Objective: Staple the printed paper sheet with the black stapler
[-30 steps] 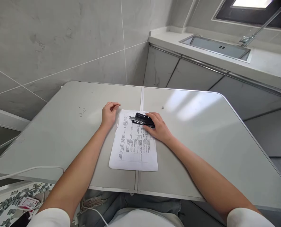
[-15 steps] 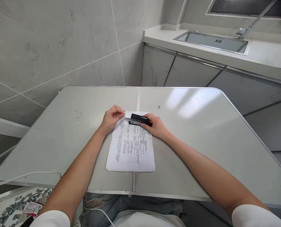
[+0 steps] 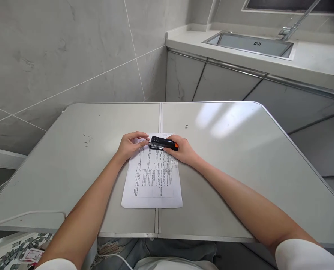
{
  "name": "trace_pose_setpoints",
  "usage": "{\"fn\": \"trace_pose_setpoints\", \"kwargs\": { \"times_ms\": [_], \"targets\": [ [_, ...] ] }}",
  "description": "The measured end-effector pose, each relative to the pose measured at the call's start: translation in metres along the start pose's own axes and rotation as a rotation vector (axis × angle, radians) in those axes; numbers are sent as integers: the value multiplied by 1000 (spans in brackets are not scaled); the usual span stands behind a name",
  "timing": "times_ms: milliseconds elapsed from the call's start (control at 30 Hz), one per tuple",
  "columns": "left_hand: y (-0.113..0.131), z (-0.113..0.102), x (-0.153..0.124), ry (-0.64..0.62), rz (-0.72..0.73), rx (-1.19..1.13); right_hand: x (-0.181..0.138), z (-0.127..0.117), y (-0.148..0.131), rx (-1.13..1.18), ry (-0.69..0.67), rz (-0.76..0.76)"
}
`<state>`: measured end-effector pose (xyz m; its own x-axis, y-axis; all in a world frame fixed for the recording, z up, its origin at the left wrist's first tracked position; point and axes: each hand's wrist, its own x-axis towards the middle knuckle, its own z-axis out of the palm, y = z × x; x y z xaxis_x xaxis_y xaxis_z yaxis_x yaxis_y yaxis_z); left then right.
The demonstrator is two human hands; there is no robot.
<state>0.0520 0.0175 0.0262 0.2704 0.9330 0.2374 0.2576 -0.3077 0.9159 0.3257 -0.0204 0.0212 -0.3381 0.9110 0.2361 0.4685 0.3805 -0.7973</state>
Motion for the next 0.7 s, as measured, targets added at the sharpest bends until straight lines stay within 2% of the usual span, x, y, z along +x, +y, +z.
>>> {"fn": "trace_pose_setpoints", "kwargs": {
  "times_ms": [333, 467, 700],
  "targets": [
    [-4, 4, -4, -78, -20, 134, 1, 1, 2, -19, -5, -15],
    [-2, 2, -3, -107, 25, 160, 1, 2, 3, -26, -5, -19],
    [2, -20, -4, -186, 89, 218, 1, 0, 0, -10, -7, -5]
  ]
}}
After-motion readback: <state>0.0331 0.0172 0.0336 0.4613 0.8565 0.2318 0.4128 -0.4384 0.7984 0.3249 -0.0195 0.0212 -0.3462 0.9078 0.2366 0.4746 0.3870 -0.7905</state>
